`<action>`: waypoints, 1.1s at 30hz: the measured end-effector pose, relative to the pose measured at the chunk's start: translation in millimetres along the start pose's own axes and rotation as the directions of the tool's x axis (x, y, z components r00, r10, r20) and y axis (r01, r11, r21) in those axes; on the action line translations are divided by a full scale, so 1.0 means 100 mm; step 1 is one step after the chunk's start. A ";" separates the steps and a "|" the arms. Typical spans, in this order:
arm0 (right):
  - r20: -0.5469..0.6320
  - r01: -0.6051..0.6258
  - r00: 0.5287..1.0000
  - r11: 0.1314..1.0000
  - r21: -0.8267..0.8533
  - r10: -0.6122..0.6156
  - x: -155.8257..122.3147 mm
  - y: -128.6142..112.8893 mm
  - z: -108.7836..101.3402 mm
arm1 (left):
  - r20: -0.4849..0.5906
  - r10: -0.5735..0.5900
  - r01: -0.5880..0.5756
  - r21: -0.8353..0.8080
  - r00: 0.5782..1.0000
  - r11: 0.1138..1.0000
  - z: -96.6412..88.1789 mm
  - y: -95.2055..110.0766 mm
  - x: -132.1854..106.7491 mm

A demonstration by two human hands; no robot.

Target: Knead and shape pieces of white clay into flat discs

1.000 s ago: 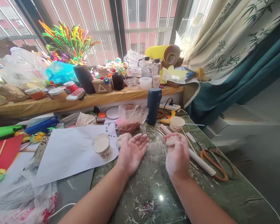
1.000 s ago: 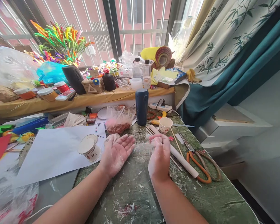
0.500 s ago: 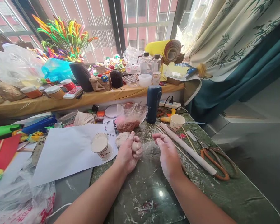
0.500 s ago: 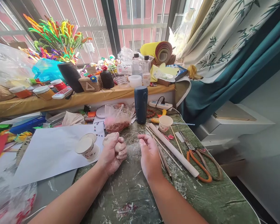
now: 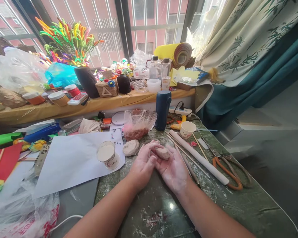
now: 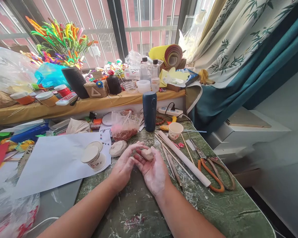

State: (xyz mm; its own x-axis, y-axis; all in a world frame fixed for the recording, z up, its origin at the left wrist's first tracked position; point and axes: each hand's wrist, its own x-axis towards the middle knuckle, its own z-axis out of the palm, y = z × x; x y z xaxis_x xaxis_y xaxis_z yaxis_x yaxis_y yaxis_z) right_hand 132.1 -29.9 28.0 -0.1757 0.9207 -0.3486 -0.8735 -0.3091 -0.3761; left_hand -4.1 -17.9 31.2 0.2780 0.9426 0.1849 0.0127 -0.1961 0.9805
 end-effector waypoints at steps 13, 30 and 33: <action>0.098 0.532 0.804 0.636 -0.558 -0.587 -0.04 -0.19 -0.06 | -0.003 -0.582 0.301 -0.854 0.813 0.424 -0.14 -0.09 0.25; 0.146 0.363 0.892 0.483 -0.797 -0.428 -0.04 -0.01 -0.10 | -0.116 -0.475 0.273 -0.689 0.872 0.671 -0.12 0.08 0.22; -0.004 0.156 0.981 0.791 -0.591 -0.196 0.00 0.14 -0.08 | -0.204 -0.381 0.206 -0.574 0.902 0.793 -0.10 0.06 0.21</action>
State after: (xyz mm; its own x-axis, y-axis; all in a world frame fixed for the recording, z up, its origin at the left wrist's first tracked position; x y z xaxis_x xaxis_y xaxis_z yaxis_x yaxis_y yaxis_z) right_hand 123.0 -36.1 16.0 0.0008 0.9625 -0.2714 -0.4504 -0.2420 -0.8594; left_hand -8.3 3.7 41.3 0.0502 0.9798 -0.1934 -0.4837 0.1932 0.8536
